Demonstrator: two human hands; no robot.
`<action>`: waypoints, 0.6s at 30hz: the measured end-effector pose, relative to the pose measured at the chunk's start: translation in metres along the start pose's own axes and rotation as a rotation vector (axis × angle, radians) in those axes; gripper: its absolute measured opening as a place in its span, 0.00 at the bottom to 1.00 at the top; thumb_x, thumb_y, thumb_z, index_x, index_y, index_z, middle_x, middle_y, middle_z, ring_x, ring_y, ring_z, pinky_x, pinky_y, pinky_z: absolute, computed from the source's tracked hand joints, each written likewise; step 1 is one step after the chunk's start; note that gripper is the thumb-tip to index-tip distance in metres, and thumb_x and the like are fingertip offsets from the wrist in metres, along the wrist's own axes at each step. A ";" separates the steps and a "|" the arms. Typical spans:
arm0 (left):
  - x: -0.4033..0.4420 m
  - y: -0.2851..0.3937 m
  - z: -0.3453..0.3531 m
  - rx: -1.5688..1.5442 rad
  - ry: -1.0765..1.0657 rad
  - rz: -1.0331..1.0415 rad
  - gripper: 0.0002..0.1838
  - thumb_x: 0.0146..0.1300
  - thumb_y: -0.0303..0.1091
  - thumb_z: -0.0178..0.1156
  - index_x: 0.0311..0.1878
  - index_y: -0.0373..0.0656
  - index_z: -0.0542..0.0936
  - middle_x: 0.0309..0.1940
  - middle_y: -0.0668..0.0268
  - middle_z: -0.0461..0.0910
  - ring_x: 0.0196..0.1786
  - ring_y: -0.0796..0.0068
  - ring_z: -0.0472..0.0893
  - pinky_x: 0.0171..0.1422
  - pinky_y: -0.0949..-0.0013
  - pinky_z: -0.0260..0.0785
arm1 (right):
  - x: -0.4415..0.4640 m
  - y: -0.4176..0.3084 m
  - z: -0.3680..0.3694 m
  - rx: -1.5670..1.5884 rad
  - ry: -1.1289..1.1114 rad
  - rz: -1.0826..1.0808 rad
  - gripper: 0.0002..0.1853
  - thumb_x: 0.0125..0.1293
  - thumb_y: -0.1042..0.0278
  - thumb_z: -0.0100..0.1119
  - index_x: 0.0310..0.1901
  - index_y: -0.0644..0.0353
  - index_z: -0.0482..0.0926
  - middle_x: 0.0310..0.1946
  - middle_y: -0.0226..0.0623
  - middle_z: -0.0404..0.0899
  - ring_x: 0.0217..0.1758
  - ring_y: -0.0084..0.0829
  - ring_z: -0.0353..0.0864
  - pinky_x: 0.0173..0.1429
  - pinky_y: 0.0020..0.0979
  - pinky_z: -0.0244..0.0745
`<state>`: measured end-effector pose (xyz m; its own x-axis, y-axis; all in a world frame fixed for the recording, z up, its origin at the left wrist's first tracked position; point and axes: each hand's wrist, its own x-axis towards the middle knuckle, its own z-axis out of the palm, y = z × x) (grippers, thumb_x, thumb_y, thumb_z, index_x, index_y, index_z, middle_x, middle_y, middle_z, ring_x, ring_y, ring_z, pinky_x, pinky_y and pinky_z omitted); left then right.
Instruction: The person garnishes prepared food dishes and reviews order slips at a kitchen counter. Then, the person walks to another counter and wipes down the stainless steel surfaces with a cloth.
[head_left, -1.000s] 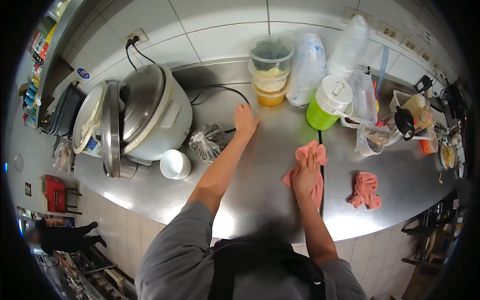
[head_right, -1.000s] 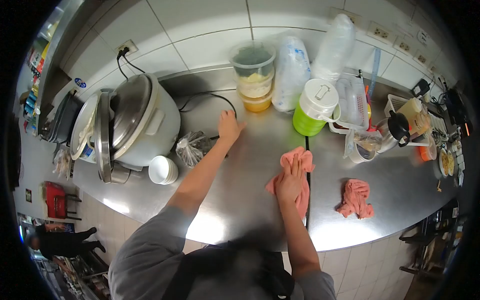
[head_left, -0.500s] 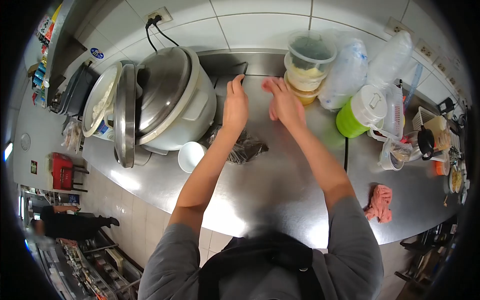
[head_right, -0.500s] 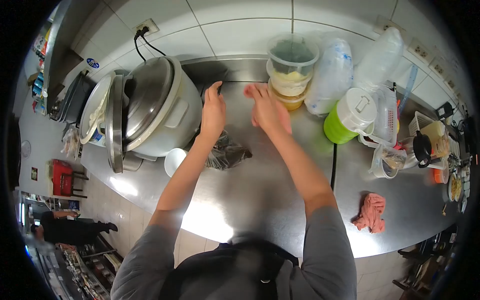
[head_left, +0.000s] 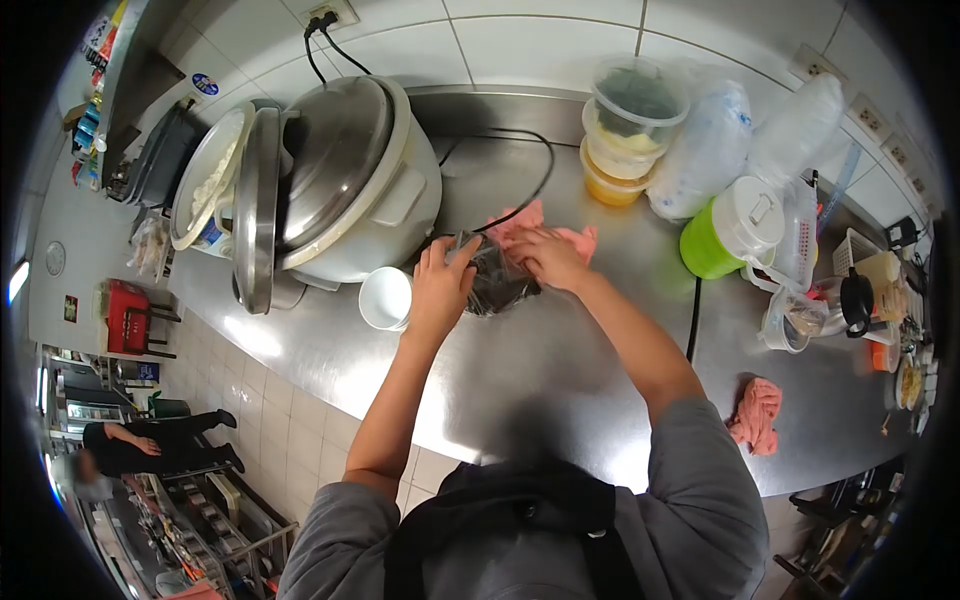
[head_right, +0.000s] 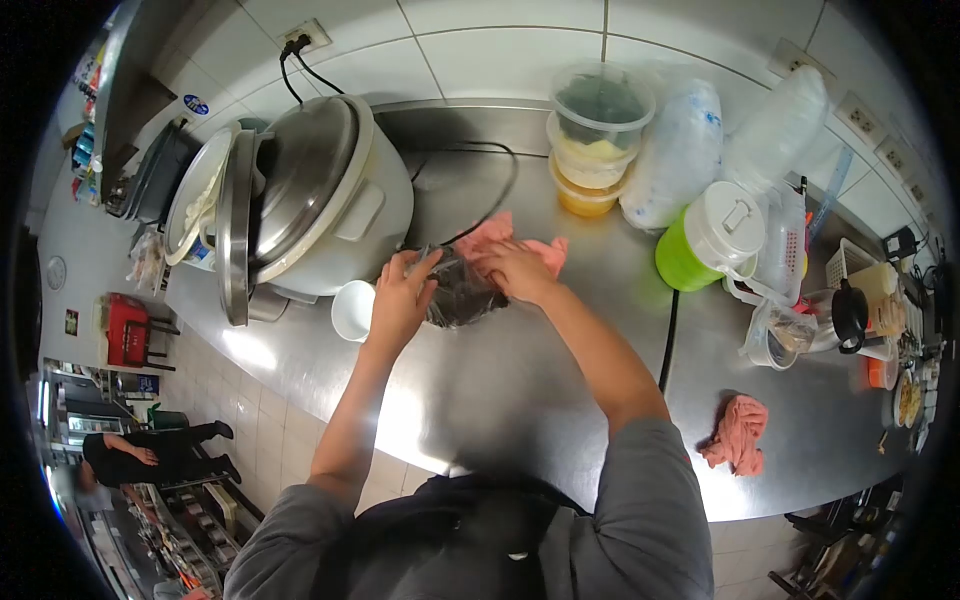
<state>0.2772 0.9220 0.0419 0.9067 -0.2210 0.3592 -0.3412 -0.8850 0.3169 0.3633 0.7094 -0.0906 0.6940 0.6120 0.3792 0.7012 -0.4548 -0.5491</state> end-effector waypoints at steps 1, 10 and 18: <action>-0.007 -0.004 0.003 0.043 -0.045 -0.008 0.21 0.60 0.29 0.60 0.58 0.50 0.76 0.51 0.55 0.72 0.54 0.53 0.73 0.55 0.56 0.68 | -0.014 -0.008 -0.003 -0.002 0.002 -0.003 0.17 0.54 0.72 0.55 0.47 0.52 0.82 0.57 0.29 0.75 0.63 0.38 0.69 0.65 0.38 0.65; -0.014 0.018 0.001 -0.177 0.017 -0.033 0.05 0.58 0.20 0.56 0.37 0.37 0.79 0.34 0.52 0.78 0.36 0.47 0.79 0.40 0.54 0.73 | -0.148 -0.100 -0.015 -0.155 0.146 0.241 0.16 0.52 0.70 0.57 0.42 0.41 0.84 0.52 0.23 0.76 0.60 0.35 0.69 0.52 0.41 0.65; 0.081 0.102 -0.064 -0.381 0.387 0.314 0.08 0.51 0.18 0.57 0.35 0.37 0.81 0.30 0.51 0.79 0.36 0.49 0.80 0.40 0.55 0.72 | -0.253 -0.216 0.001 -0.105 0.201 0.410 0.14 0.49 0.73 0.59 0.36 0.41 0.85 0.46 0.20 0.78 0.51 0.33 0.74 0.52 0.39 0.63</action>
<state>0.2999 0.8395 0.1592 0.6181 -0.2192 0.7549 -0.7058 -0.5776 0.4101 0.0361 0.6534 -0.0690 0.9280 0.2349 0.2891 0.3677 -0.7022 -0.6096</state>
